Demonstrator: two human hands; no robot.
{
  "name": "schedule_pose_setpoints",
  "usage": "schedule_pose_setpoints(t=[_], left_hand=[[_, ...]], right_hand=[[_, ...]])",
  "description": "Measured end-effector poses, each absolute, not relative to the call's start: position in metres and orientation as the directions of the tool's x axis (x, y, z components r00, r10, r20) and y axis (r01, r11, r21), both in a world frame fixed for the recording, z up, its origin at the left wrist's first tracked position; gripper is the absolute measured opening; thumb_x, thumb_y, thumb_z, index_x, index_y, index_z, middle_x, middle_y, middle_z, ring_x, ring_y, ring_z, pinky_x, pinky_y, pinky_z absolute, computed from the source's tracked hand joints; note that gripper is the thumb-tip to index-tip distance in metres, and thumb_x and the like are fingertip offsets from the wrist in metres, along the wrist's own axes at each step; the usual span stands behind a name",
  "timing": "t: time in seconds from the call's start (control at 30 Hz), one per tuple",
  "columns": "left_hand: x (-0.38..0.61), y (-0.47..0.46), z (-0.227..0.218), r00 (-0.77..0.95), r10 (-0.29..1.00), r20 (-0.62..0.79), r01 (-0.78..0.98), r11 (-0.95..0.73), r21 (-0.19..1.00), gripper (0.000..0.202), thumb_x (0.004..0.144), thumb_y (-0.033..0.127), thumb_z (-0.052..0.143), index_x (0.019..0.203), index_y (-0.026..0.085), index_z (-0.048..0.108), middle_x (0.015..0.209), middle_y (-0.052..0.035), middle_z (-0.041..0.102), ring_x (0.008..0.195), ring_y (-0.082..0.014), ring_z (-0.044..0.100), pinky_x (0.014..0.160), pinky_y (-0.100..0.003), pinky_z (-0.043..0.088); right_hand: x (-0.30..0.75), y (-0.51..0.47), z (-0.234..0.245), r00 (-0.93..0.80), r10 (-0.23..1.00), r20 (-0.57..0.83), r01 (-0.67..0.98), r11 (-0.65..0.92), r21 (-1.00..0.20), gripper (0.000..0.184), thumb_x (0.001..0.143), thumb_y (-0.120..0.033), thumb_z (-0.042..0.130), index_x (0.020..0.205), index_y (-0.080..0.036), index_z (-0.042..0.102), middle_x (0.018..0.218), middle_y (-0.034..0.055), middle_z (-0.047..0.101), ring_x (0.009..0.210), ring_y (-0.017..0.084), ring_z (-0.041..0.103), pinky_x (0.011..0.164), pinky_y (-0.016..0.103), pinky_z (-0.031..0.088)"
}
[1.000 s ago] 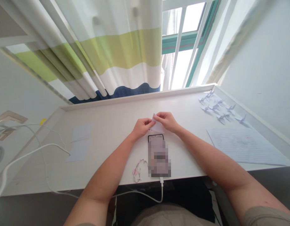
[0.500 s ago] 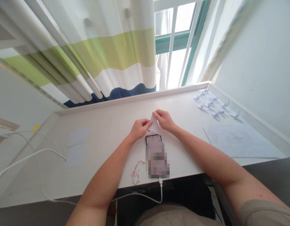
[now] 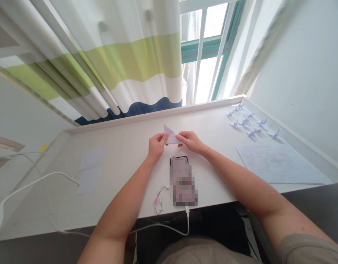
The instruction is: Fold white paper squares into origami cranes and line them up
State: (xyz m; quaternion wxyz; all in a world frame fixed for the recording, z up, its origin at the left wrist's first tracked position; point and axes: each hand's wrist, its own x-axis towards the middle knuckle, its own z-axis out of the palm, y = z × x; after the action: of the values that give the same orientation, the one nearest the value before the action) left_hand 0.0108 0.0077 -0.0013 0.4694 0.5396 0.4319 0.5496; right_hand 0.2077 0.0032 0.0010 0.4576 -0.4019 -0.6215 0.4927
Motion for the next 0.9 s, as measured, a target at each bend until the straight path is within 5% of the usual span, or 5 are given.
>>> schedule_pose_setpoints(t=[0.33,0.7,0.9], left_hand=[[0.0097,0.0104,-0.0054,-0.045,0.983,0.181,-0.038,-0.182,0.982,0.049,0.073,0.063,0.091,0.085,0.017,0.079,0.079,-0.0046,0.078,0.070,-0.0167,0.067,0.067,-0.030,0.054],[0.0098,0.0085,-0.0035,0.169,0.985,0.034,-0.124,-0.013,0.992,0.057,0.070,0.067,0.094,0.088,0.015,0.077,0.078,-0.0063,0.077,0.063,-0.0150,0.069,0.060,-0.028,0.049],[0.0082,0.0083,-0.0010,0.171,0.984,-0.041,-0.203,0.076,0.976,0.056,0.063,0.057,0.101,0.095,0.016,0.080,0.092,-0.0073,0.080,0.081,-0.0190,0.073,0.071,-0.029,0.054]], right_hand=[[0.2113,0.0062,0.0001,-0.249,0.951,0.182,0.119,0.217,-0.969,0.058,0.084,-0.078,0.074,0.074,-0.020,0.075,0.068,0.0050,0.074,0.060,0.017,0.068,0.061,0.032,0.057],[0.2125,0.0036,-0.0003,-0.269,0.953,0.142,0.090,0.171,-0.981,0.057,0.087,-0.075,0.075,0.081,-0.019,0.075,0.070,0.0062,0.075,0.058,0.015,0.067,0.059,0.031,0.058],[0.2071,-0.0026,0.0016,-0.329,0.932,0.154,0.129,0.206,-0.970,0.054,0.090,-0.074,0.072,0.082,-0.021,0.075,0.064,0.0020,0.072,0.055,0.014,0.063,0.057,0.031,0.053]])
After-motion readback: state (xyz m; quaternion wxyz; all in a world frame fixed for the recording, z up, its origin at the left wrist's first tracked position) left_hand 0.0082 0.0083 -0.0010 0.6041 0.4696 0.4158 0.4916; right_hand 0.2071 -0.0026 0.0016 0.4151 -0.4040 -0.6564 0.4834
